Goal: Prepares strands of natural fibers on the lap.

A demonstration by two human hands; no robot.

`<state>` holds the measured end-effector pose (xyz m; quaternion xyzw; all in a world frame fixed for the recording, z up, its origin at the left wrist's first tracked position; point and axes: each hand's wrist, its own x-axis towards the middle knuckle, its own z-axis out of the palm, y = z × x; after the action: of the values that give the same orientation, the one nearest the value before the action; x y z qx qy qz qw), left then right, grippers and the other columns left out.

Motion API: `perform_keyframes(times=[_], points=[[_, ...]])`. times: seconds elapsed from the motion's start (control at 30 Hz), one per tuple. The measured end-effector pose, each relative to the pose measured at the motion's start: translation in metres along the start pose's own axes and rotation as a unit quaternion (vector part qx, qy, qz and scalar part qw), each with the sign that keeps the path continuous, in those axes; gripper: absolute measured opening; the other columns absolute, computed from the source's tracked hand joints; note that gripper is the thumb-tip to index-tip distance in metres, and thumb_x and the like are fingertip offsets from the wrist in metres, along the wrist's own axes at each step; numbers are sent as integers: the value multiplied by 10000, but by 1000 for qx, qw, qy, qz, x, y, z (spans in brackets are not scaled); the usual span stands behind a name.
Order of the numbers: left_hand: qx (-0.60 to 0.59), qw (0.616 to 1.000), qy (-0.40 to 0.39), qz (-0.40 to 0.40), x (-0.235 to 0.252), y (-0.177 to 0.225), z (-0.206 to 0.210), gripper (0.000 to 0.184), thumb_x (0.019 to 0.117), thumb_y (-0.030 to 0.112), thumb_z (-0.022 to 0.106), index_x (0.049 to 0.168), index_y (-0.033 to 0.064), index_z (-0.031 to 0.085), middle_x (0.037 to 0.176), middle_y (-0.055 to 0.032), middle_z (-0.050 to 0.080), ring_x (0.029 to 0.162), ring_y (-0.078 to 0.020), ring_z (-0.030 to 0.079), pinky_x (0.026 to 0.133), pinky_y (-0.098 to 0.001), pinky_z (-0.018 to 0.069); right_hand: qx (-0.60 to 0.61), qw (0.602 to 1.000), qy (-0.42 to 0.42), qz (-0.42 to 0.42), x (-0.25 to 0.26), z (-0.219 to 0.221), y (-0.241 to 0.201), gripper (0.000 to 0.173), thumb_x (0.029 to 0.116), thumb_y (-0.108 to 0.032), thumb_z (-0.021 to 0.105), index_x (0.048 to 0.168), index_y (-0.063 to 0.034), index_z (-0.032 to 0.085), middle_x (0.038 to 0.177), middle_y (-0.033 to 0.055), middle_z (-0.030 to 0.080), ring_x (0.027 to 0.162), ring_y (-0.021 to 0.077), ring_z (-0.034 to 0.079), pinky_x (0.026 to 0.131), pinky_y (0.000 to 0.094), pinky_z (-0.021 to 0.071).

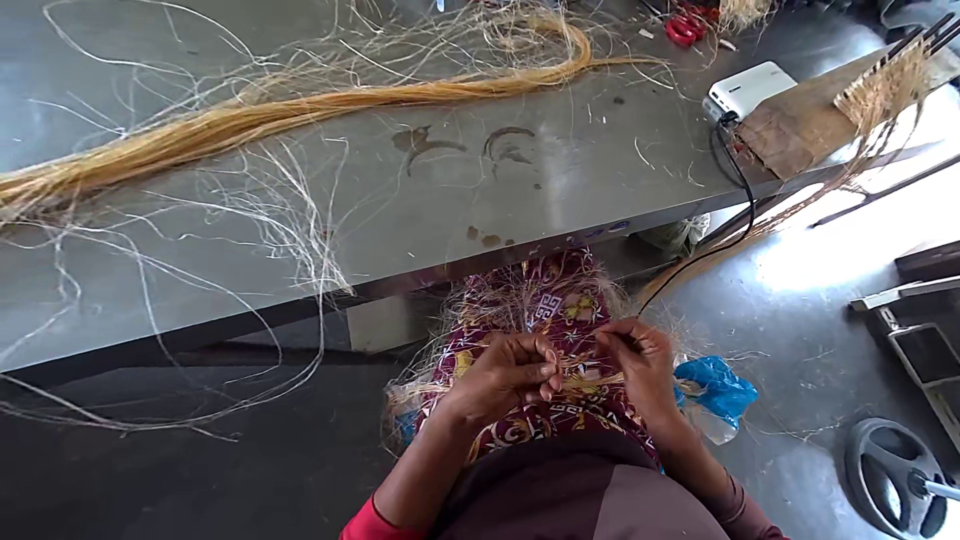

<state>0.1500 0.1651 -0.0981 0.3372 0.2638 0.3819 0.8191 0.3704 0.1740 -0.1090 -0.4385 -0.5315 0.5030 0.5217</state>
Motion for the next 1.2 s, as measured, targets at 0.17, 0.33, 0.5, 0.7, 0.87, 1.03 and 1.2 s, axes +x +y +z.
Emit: perform_keyframes(times=[0.17, 0.33, 0.5, 0.7, 0.87, 1.03, 1.2], points=[[0, 1000, 14, -28, 10, -8, 7, 231, 934, -26, 573, 913, 157, 714, 812, 34, 745, 659, -11, 678, 591, -155, 553, 125, 975, -25, 183, -13, 14, -2, 112, 949, 25, 620, 923, -37, 709, 734, -25, 716, 552, -32, 578, 493, 132, 447], [25, 996, 75, -28, 16, -9, 16, 217, 940, -55, 558, 903, 118, 684, 806, 20, 740, 673, -35, 688, 624, -180, 573, 55, 987, -50, 139, -15, 5, -10, 129, 914, 74, 648, 976, 17, 745, 849, -13, 756, 735, 1, 686, 704, 171, 574], [49, 993, 100, -33, 20, -11, 20, 184, 935, -61, 580, 910, 94, 677, 798, 11, 742, 675, -50, 699, 637, -192, 585, 55, 990, -46, 124, -15, 0, -6, 131, 912, 66, 653, 968, 11, 758, 824, -26, 749, 670, -38, 638, 634, 136, 531], [100, 986, 125, -41, 21, -12, 27, 157, 924, -58, 617, 912, 77, 695, 789, 20, 741, 661, -49, 695, 630, -194, 587, 71, 990, -39, 113, -16, 0, 1, 91, 937, 34, 639, 933, -15, 716, 790, -46, 718, 685, -24, 642, 648, 148, 533], [138, 963, 232, -3, 24, -16, 39, 139, 947, -67, 622, 912, 46, 695, 774, 18, 728, 661, -50, 693, 614, -190, 582, -16, 999, -43, 21, -19, -2, 10, 71, 959, 12, 588, 954, 8, 659, 832, -49, 681, 739, -43, 615, 698, 136, 520], [300, 920, 251, 35, 26, -23, 43, 52, 939, 13, 683, 944, 38, 728, 809, 46, 725, 669, -4, 676, 628, -159, 572, -33, 998, -59, 2, -20, -5, 12, 76, 960, 3, 598, 958, 26, 671, 832, -42, 683, 753, -49, 617, 713, 131, 522], [430, 865, 231, 118, 25, -33, 37, 93, 923, 71, 687, 948, 42, 772, 894, 1, 719, 734, 38, 656, 689, -122, 556, -7, 993, -77, 89, -17, -10, 5, 63, 962, -23, 615, 932, -19, 670, 754, -78, 661, 675, -50, 594, 648, 127, 494]])
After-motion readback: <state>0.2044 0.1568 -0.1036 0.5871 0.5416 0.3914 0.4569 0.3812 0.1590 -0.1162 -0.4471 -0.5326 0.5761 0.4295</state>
